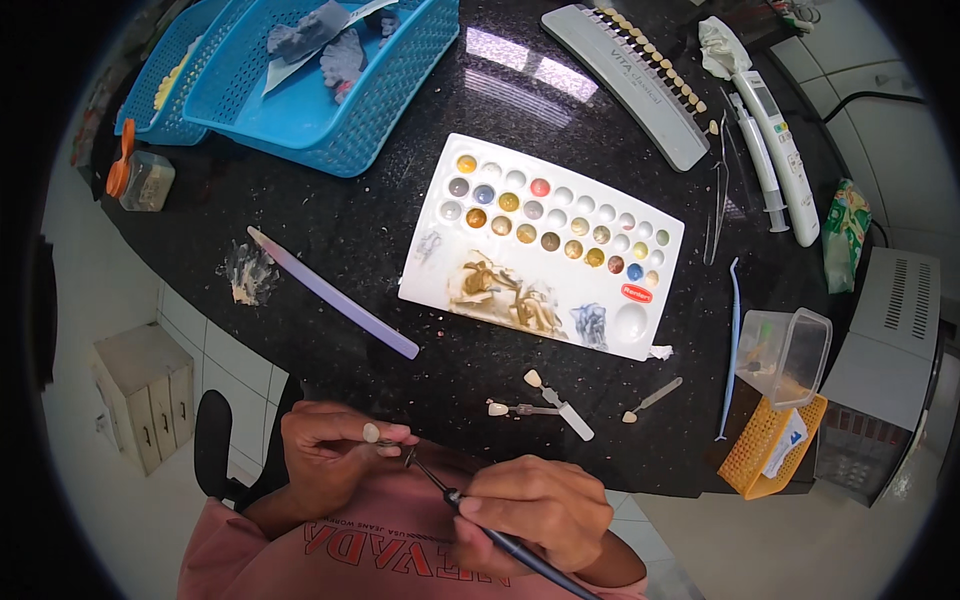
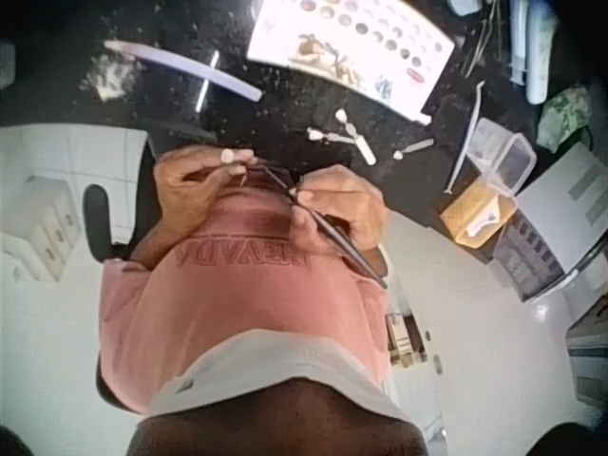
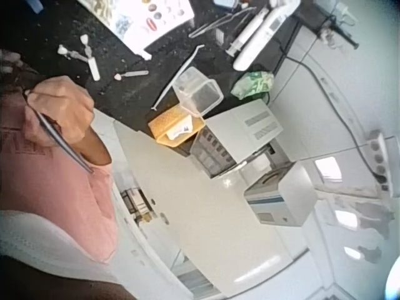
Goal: Applying stains and glazes to a dental prosthetic crown using a fine brush.
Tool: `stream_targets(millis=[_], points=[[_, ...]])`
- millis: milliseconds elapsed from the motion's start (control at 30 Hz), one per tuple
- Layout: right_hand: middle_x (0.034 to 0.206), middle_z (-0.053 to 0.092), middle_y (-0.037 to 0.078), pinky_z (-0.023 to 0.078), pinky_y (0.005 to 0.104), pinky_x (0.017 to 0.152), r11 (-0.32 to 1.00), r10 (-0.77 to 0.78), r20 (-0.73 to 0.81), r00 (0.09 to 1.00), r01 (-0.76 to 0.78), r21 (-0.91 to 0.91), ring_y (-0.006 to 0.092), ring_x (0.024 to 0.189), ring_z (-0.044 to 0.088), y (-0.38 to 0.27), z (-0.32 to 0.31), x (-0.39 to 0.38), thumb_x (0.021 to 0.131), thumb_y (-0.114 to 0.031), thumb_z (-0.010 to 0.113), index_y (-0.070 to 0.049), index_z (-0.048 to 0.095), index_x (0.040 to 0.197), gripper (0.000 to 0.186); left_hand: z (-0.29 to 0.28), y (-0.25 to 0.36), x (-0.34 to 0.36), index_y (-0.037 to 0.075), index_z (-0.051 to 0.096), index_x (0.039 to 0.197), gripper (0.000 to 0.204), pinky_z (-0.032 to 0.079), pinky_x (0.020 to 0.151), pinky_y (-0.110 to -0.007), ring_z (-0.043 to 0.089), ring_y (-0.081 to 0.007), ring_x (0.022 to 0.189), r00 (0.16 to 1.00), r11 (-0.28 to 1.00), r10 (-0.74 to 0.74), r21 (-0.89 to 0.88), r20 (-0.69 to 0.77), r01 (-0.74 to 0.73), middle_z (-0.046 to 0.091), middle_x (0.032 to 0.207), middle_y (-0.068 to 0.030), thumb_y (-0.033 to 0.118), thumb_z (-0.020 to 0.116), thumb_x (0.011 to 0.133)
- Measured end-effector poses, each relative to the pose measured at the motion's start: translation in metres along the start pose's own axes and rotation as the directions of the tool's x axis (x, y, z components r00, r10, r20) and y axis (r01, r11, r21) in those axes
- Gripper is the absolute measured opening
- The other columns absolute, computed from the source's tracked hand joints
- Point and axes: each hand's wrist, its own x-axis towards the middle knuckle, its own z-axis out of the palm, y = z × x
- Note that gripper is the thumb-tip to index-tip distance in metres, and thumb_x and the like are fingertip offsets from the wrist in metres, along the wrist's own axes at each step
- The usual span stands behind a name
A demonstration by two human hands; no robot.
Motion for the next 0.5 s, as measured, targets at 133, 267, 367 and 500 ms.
stream_targets(millis=[133, 267, 367, 500], points=[[0.064, 0.060, 0.011, 0.051, 0.0264, 0.044, 0.998, -0.062, 0.010, 0.998, 0.062, 0.024, 0.0192, 0.051, 0.061, 0.0080, 0.0139, 0.0040, 0.064, 0.004, 0.070, 0.003, 0.058, 0.079, 0.019, -0.0017, -0.0008, -0.0035, 0.001, 0.071, 0.093, 0.017, 0.056, 0.064, -0.023, 0.070, -0.0153, 0.073, 1.000, 0.999, 0.021, 0.042, -0.019, -0.020, 0.071, 0.084, -0.0120, -0.005, 0.068, 0.077], [0.063, 0.059, 0.010, 0.051, 0.0267, 0.043, 0.998, -0.054, 0.041, 0.998, 0.053, 0.019, 0.0191, 0.049, 0.060, 0.0074, 0.0107, 0.0083, 0.064, 0.005, 0.068, 0.002, 0.056, 0.077, 0.018, -0.0003, 0.0001, -0.0001, 0.002, 0.072, 0.094, 0.017, 0.056, 0.064, -0.023, 0.070, -0.0156, 0.074, 0.998, 0.997, 0.061, 0.040, -0.015, -0.060, 0.071, 0.086, -0.0119, -0.004, 0.068, 0.078], [0.062, 0.059, 0.010, 0.052, 0.0269, 0.044, 1.000, -0.021, 0.042, 0.999, 0.021, 0.003, 0.0193, 0.049, 0.061, 0.0071, 0.0102, 0.0067, 0.065, 0.005, 0.070, 0.001, 0.056, 0.077, 0.019, -0.0001, -0.0005, 0.0012, 0.003, 0.072, 0.095, 0.018, 0.056, 0.064, -0.024, 0.070, -0.0162, 0.075, 0.992, 0.991, 0.127, 0.037, -0.003, -0.127, 0.071, 0.085, -0.0114, -0.002, 0.068, 0.078], [0.066, 0.058, 0.011, 0.051, 0.0258, 0.047, 0.999, -0.047, 0.141, 0.989, 0.046, 0.012, 0.0164, 0.050, 0.060, 0.0105, 0.0078, 0.0067, 0.071, -0.001, 0.066, 0.000, 0.052, 0.083, 0.019, -0.0016, 0.0009, -0.0001, 0.004, 0.071, 0.096, 0.019, 0.056, 0.065, -0.024, 0.070, -0.0168, 0.076, 0.994, 0.993, 0.105, 0.047, 0.005, -0.105, 0.071, 0.085, -0.0111, -0.003, 0.068, 0.078]])
